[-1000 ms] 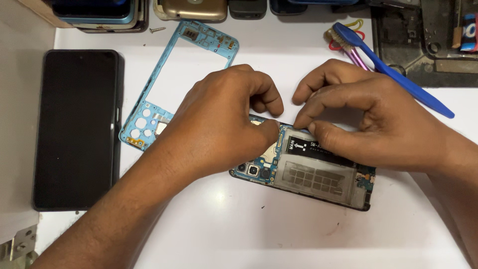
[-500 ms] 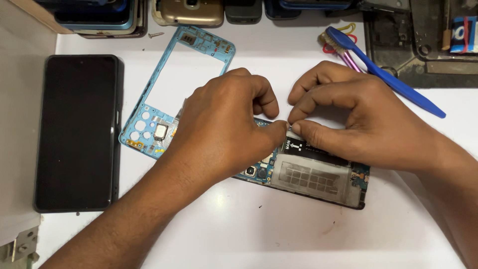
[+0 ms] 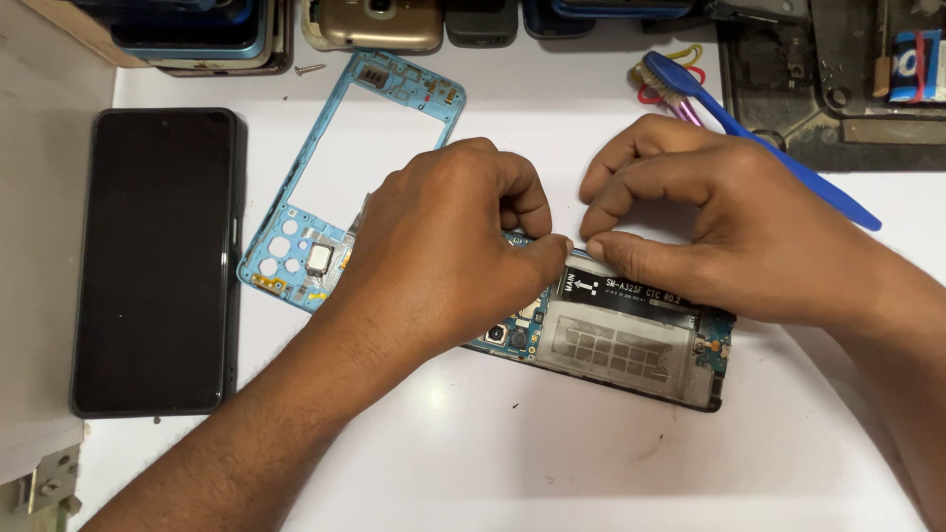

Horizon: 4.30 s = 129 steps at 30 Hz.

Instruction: The person cleans a disassembled phone motherboard with a brush, then seats the board into the phone housing and works on its connectors. They use a blue plastic pry tool to press and lever components on the board while holding the assembly steady with the other hand.

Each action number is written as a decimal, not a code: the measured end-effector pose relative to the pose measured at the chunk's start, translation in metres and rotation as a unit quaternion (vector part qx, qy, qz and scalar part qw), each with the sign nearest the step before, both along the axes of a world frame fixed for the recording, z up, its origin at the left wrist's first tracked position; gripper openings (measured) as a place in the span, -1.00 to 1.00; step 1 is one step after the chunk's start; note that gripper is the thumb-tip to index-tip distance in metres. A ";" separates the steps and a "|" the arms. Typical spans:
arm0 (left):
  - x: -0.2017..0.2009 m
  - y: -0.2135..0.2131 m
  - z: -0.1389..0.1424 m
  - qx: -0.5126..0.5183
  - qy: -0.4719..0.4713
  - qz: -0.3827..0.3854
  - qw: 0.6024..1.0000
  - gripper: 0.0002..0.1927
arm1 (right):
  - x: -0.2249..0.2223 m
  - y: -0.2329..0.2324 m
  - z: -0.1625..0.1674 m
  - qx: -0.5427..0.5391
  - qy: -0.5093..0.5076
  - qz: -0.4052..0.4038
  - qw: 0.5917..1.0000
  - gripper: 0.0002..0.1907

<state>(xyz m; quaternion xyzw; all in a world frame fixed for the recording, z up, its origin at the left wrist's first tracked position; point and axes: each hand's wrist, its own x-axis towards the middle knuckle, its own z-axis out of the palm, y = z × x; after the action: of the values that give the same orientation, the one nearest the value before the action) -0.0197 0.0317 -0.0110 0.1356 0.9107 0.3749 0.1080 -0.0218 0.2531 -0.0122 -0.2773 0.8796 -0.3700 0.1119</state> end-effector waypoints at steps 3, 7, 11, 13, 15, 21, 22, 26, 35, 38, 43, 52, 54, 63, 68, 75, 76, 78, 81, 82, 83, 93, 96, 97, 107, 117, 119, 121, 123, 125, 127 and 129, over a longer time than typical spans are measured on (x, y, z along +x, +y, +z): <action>0.000 0.000 0.000 0.000 0.011 -0.003 1.000 -0.82 | 0.000 0.000 0.000 0.014 0.005 -0.003 1.000 -0.85; 0.000 0.000 0.001 -0.013 0.004 -0.004 1.000 -0.82 | 0.000 0.003 -0.002 0.015 0.001 -0.001 1.000 -0.85; 0.000 0.001 0.002 -0.016 0.001 -0.004 1.000 -0.81 | -0.001 0.015 -0.004 0.020 0.007 0.031 0.999 -0.85; 0.001 0.000 0.002 -0.009 0.019 -0.007 1.000 -0.81 | -0.003 0.021 -0.006 0.027 0.012 0.042 0.999 -0.84; 0.001 -0.001 0.002 -0.014 0.003 -0.003 1.000 -0.81 | -0.004 0.027 -0.007 0.053 -0.042 0.039 0.997 -0.85; 0.001 0.000 0.002 -0.012 0.003 -0.001 1.000 -0.81 | -0.010 0.022 0.008 0.195 -0.139 -0.002 0.971 -0.82; 0.001 0.000 0.001 -0.012 -0.002 0.000 1.000 -0.81 | -0.010 0.018 0.011 0.233 -0.156 -0.026 0.960 -0.81; 0.001 0.000 0.001 -0.009 0.006 0.000 1.000 -0.82 | -0.010 0.007 0.025 0.311 -0.185 -0.053 0.931 -0.80; 0.001 0.000 0.002 -0.011 -0.003 0.001 1.000 -0.84 | -0.012 0.011 0.028 0.347 -0.172 -0.023 0.922 -0.79; 0.001 -0.002 0.001 0.004 -0.001 -0.002 1.000 -0.84 | -0.010 0.019 0.022 0.246 -0.143 -0.036 0.958 -0.76; -0.002 -0.008 0.000 0.040 0.032 -0.008 0.999 -0.85 | -0.005 0.023 0.003 0.042 -0.039 0.025 0.998 -0.83; 0.011 -0.003 -0.006 0.111 0.237 -0.157 0.952 -0.87 | -0.003 0.015 0.005 0.074 -0.051 -0.025 0.996 -0.82; 0.012 0.000 -0.008 0.075 0.247 -0.162 0.952 -0.94 | -0.004 0.013 0.008 0.087 -0.043 -0.024 0.995 -0.83; 0.010 0.002 -0.010 0.019 0.219 -0.181 0.959 -0.83 | -0.008 0.020 0.017 0.181 -0.014 -0.017 0.983 -0.77; 0.010 0.004 -0.010 -0.001 0.207 -0.178 0.962 -0.83 | -0.009 0.022 0.023 0.248 -0.037 -0.040 0.967 -0.75; 0.010 0.003 -0.010 0.005 0.209 -0.176 0.962 -0.85 | -0.009 0.018 0.030 0.347 -0.053 -0.060 0.934 -0.69; 0.010 0.003 -0.010 0.007 0.212 -0.176 0.961 -0.86 | -0.010 0.018 0.030 0.349 -0.052 -0.059 0.934 -0.69; 0.010 0.004 -0.010 0.004 0.207 -0.176 0.962 -0.86 | -0.010 0.020 0.029 0.354 -0.053 -0.056 0.932 -0.69; 0.010 0.004 -0.009 0.004 0.212 -0.176 0.961 -0.85 | -0.010 0.024 0.026 0.315 -0.050 -0.051 0.946 -0.69; 0.010 0.003 -0.009 0.004 0.216 -0.175 0.961 -0.85 | -0.010 0.026 0.025 0.301 -0.051 -0.051 0.951 -0.69; 0.010 0.003 -0.009 0.004 0.219 -0.175 0.960 -0.85 | -0.010 0.028 0.024 0.286 -0.052 -0.051 0.955 -0.69; 0.001 -0.010 -0.005 -0.021 0.242 -0.146 0.959 -0.83 | -0.013 0.031 0.010 0.150 -0.052 -0.017 0.987 -0.76; 0.002 -0.010 -0.006 -0.007 0.238 -0.150 0.960 -0.79 | -0.015 0.030 0.009 0.136 -0.076 -0.026 0.987 -0.77; 0.003 -0.009 -0.006 0.000 0.241 -0.153 0.959 -0.76 | -0.015 0.030 0.009 0.133 -0.090 -0.033 0.987 -0.77; 0.004 -0.005 -0.009 -0.017 0.218 -0.157 0.963 -0.78 | -0.015 0.027 0.008 0.108 -0.085 -0.052 0.989 -0.83; 0.004 -0.005 -0.007 -0.020 0.217 -0.152 0.964 -0.76 | -0.016 0.029 0.013 0.167 -0.110 -0.062 0.978 -0.77; 0.004 -0.005 -0.006 -0.021 0.214 -0.151 0.965 -0.76 | -0.017 0.028 0.014 0.172 -0.110 -0.058 0.977 -0.77; 0.004 -0.006 -0.006 -0.019 0.215 -0.152 0.964 -0.75 | -0.016 0.028 0.014 0.183 -0.120 -0.064 0.974 -0.77; 0.004 -0.006 -0.006 -0.013 0.214 -0.154 0.965 -0.76 | -0.016 0.029 0.014 0.191 -0.127 -0.067 0.971 -0.78; 0.004 -0.006 -0.007 -0.012 0.207 -0.153 0.966 -0.77 | -0.017 0.029 0.013 0.198 -0.122 -0.060 0.971 -0.77; 0.004 -0.005 -0.008 -0.018 0.196 -0.150 0.969 -0.78 | -0.017 0.031 0.012 0.204 -0.115 -0.048 0.971 -0.76; 0.004 -0.005 -0.008 -0.020 0.198 -0.152 0.968 -0.78 | -0.019 0.033 0.012 0.204 -0.123 -0.042 0.970 -0.75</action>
<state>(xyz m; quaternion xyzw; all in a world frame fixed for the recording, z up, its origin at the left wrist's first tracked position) -0.0161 0.0269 -0.0195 0.3420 0.8899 0.3014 -0.0162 -0.0404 0.2857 -0.0004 -0.1634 0.9269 -0.2184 0.2577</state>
